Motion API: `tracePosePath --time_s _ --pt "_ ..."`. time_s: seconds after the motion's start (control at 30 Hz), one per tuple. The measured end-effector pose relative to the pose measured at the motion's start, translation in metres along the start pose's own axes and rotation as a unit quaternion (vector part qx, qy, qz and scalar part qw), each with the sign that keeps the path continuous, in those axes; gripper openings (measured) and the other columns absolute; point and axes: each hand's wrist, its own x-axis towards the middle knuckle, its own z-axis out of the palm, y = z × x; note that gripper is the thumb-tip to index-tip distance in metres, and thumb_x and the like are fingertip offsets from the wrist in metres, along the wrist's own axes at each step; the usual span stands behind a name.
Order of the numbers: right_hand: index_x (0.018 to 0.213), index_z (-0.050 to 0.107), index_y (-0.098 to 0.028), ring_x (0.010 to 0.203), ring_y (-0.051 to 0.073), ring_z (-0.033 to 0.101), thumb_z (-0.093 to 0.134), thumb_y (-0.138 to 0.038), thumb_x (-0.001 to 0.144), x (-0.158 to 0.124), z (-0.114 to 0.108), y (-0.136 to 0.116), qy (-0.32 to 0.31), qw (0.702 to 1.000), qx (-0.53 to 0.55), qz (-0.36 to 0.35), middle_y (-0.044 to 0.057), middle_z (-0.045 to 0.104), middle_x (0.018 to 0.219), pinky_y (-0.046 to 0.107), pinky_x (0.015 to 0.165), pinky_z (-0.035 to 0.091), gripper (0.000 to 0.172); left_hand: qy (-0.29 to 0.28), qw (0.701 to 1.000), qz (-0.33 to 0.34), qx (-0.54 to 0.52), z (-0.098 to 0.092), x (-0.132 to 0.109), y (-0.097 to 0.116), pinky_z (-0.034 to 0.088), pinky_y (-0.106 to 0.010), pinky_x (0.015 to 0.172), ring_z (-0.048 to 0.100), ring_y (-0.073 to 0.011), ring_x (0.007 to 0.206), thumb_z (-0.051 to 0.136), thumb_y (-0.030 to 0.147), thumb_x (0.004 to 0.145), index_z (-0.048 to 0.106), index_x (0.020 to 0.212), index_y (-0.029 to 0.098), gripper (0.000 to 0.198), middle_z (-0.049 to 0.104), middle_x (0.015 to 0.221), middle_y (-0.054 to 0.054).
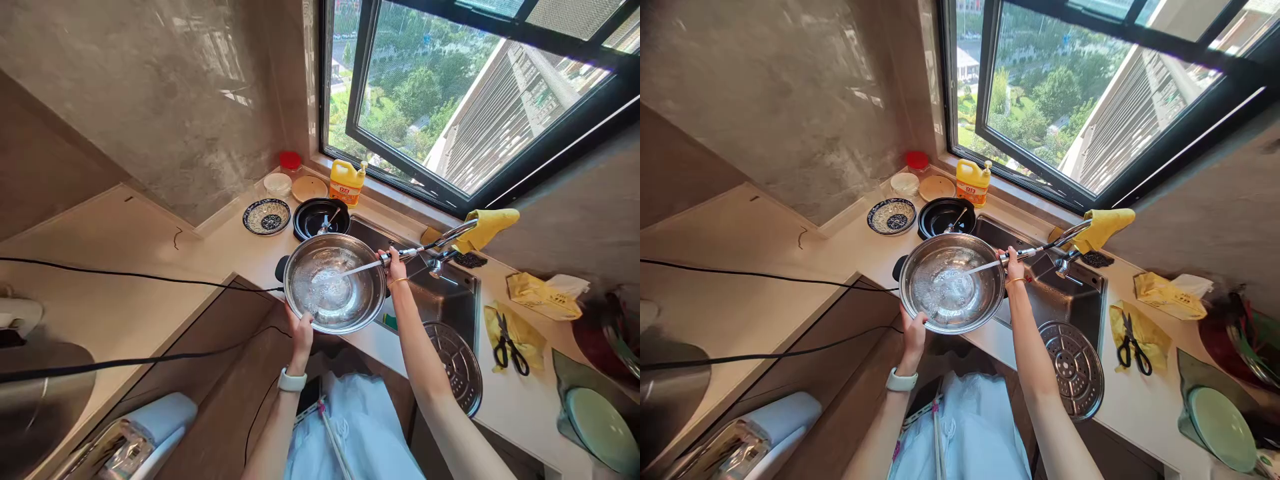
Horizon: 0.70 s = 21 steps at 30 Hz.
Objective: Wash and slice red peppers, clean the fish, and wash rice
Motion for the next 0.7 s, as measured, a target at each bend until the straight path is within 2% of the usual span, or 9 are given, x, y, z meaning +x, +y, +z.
tracePosePath --time_s 0.13,0.4,0.57,0.7 --pt "0.074 0.054 -0.021 0.058 0.015 0.070 0.069 -0.036 0.077 -0.0036 -0.0038 -0.0009 -0.001 1.000 -0.001 0.012 -0.001 0.073 0.064 0.021 0.046 0.056 0.022 0.016 1.000 -0.020 0.008 -0.0030 -0.0012 0.0003 0.031 -0.030 0.111 0.049 -0.0230 0.124 0.050 0.011 0.061 0.034 0.143 0.014 0.083 0.050 0.138 -0.009" --pt "0.074 0.055 -0.020 0.054 0.015 0.069 0.066 -0.033 0.080 -0.0045 -0.0060 -0.0007 0.000 1.000 0.000 0.013 0.000 0.073 0.064 0.022 0.044 0.055 0.018 0.024 0.999 -0.035 -0.003 -0.0032 -0.0027 0.0032 0.031 -0.032 0.111 0.048 -0.0235 0.123 0.048 0.011 0.060 0.033 0.142 0.016 0.083 0.047 0.140 -0.009" --pt "0.073 0.054 -0.021 0.054 0.015 0.068 0.066 -0.033 0.080 -0.0025 -0.0074 0.0006 0.003 1.000 0.002 0.015 0.000 0.073 0.064 0.021 0.045 0.055 0.018 0.009 1.000 -0.014 -0.005 -0.0007 -0.0020 0.0053 0.030 -0.032 0.112 0.047 -0.0231 0.125 0.047 0.011 0.060 0.031 0.144 0.015 0.086 0.047 0.140 -0.010" --pt "0.072 0.055 -0.020 0.053 0.014 0.068 0.066 -0.033 0.080 0.0003 -0.0089 0.0025 0.003 1.000 -0.001 0.017 0.000 0.072 0.064 0.021 0.046 0.055 0.018 0.006 1.000 0.000 -0.017 0.0034 -0.0012 0.0059 0.029 -0.034 0.113 0.046 -0.0234 0.125 0.047 0.010 0.059 0.035 0.140 0.016 0.082 0.050 0.136 -0.010"
